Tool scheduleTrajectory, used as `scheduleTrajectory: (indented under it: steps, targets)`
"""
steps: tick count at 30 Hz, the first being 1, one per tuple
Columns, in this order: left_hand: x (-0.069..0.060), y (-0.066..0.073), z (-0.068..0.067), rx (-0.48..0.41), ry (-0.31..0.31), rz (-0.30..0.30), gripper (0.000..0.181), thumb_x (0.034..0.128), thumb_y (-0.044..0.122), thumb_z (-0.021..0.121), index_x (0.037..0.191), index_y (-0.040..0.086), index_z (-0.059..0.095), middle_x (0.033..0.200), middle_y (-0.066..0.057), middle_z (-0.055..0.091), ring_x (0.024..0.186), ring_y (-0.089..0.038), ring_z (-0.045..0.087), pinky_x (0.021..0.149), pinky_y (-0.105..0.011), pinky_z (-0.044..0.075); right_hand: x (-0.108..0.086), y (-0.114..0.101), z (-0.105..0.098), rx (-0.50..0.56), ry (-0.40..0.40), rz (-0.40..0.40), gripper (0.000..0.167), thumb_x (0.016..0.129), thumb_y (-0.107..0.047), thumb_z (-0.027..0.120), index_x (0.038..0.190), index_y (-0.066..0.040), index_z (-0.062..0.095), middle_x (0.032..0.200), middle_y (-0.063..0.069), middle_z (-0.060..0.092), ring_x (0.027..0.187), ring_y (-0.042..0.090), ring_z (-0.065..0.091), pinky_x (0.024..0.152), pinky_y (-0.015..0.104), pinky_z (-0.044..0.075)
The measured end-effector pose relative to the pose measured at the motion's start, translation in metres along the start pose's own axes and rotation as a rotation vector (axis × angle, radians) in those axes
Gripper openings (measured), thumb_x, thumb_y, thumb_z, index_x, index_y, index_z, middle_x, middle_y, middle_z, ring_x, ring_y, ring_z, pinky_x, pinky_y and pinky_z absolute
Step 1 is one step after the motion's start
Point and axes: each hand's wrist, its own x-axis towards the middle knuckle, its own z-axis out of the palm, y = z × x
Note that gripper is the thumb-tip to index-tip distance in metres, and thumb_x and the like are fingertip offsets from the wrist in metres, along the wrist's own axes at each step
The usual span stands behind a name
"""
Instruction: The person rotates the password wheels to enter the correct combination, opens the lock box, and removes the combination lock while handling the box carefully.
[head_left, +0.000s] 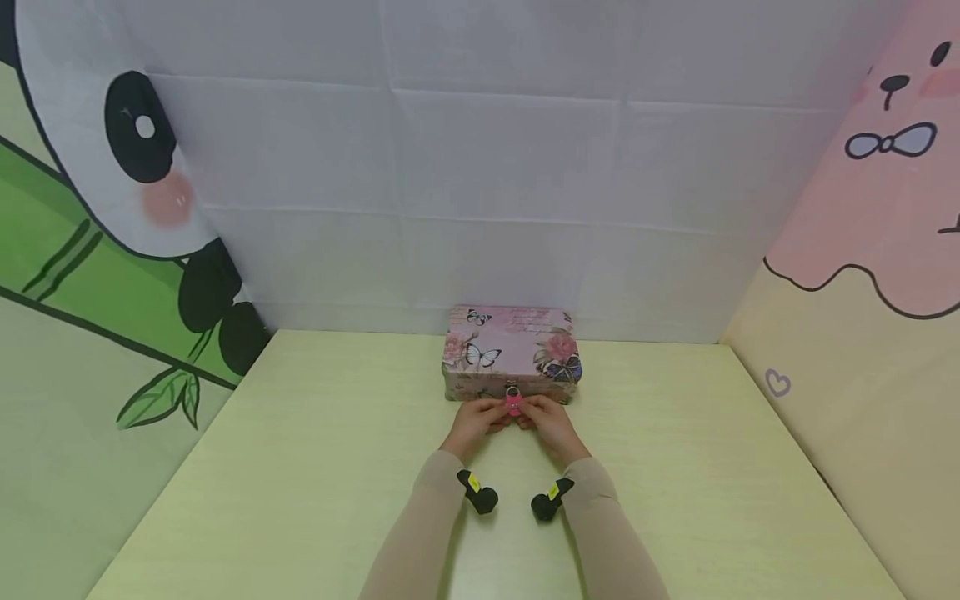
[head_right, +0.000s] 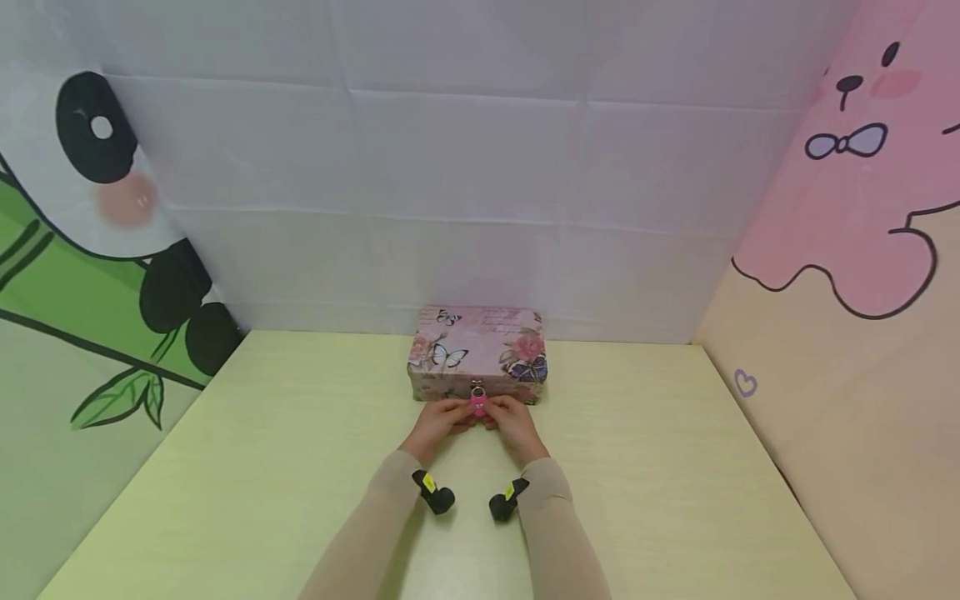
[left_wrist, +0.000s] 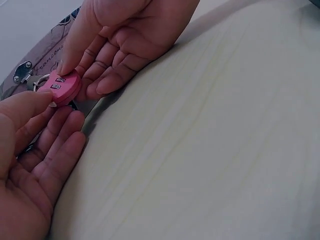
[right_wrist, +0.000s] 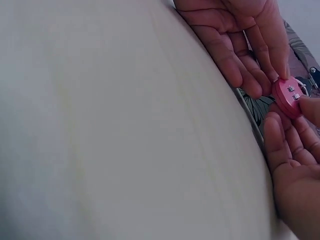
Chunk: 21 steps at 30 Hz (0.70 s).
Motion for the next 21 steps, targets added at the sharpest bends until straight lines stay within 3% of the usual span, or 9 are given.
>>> scheduleTrajectory:
  steps: [9,21]
  targets:
    - [0.0009,-0.0013,-0.0009,-0.012,0.000,0.001,0.028,0.0963,0.009,0.066,0.112,-0.014,0.066,0.096,-0.015,0.072,0.080,-0.014,0.068,0.079,-0.031,0.059,0.0007,0.0014,0.0000,0.082,0.013,0.008,0.025,0.100,0.000,0.056,0.120,0.016,0.051,0.082,0.003,0.065,0.071,0.014,0.061,0.065,0.023,0.055]
    - [-0.0022,0.0009,-0.0007,0.015,0.019,-0.006,0.027,0.0980,0.009,0.063,0.109,-0.015,0.067,0.092,-0.018,0.072,0.080,-0.017,0.069,0.080,-0.034,0.060,-0.0029,0.0000,0.0019,0.068,0.023,-0.027,0.026,0.099,0.003,0.056,0.121,0.016,0.053,0.084,0.002,0.066,0.070,0.013,0.062,0.065,0.021,0.055]
